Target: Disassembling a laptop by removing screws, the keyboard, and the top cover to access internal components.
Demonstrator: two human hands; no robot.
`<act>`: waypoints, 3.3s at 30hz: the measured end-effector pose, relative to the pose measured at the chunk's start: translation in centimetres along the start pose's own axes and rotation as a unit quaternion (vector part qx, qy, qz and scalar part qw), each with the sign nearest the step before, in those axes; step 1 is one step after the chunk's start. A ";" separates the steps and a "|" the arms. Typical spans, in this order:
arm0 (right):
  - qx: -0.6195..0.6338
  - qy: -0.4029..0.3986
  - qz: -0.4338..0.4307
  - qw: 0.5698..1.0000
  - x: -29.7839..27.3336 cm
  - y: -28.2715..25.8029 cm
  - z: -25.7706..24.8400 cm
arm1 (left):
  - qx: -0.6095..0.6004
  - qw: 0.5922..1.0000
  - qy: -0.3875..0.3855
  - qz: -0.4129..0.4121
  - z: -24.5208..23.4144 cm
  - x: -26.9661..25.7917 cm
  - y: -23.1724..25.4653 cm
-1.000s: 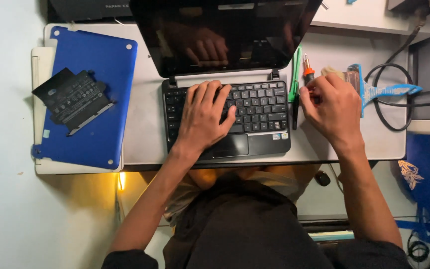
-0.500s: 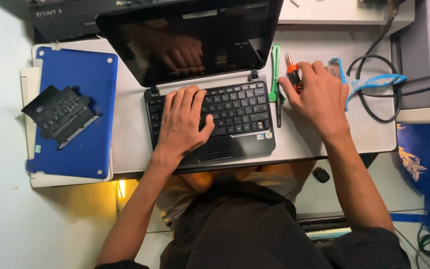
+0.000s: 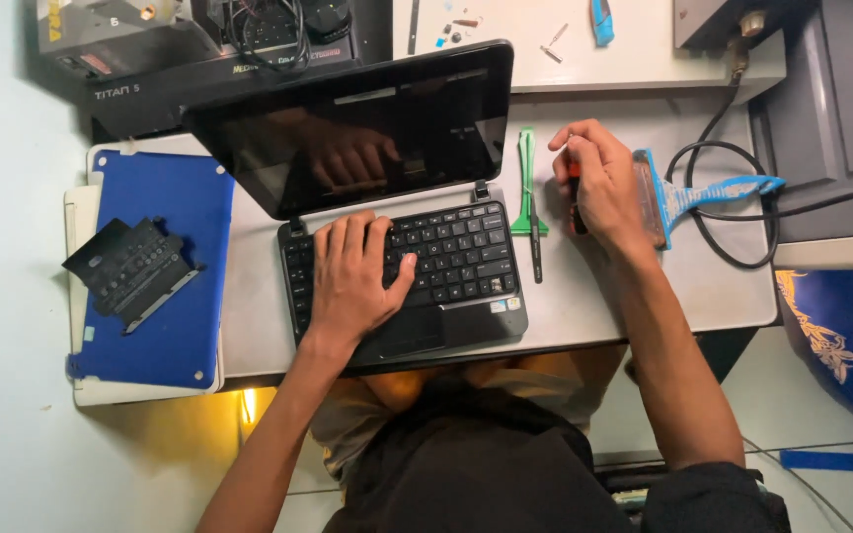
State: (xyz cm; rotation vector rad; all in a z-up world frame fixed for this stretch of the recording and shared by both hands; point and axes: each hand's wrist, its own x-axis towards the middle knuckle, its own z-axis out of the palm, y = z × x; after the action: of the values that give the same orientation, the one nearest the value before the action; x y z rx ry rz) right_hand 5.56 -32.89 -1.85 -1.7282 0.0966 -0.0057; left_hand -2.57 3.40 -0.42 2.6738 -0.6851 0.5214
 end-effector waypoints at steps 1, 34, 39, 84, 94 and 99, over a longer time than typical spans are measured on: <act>0.048 0.003 0.007 0.999 -0.1 0.1 0.1 | -0.005 1.000 -0.007 -0.005 -0.2 0.0 0.0; -0.420 0.059 -0.321 0.847 10.6 -6.2 1.4 | -0.037 0.994 -0.045 -0.094 -3.9 -1.6 -0.1; -0.423 0.019 -0.349 0.836 11.1 -8.2 1.0 | -0.052 0.994 -0.034 -0.093 -4.3 -1.5 -0.3; -0.307 -0.178 -0.315 0.880 -8.3 -7.6 12.5 | -0.357 0.921 0.134 -0.081 -3.0 -2.8 -1.7; -0.559 -0.160 -0.389 0.715 -6.3 -6.8 10.7 | -0.053 0.992 0.111 0.008 -1.4 -3.3 -1.4; -0.633 -0.168 -0.391 0.647 -7.1 -7.5 12.1 | -0.039 0.993 0.111 0.005 -0.3 -3.7 -1.5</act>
State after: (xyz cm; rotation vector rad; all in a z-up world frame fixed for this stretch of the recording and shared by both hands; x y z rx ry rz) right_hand -0.36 -19.35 3.98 -2.9937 -1.2292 -0.3262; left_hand -4.90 6.17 -2.05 2.4912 -0.6400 0.7639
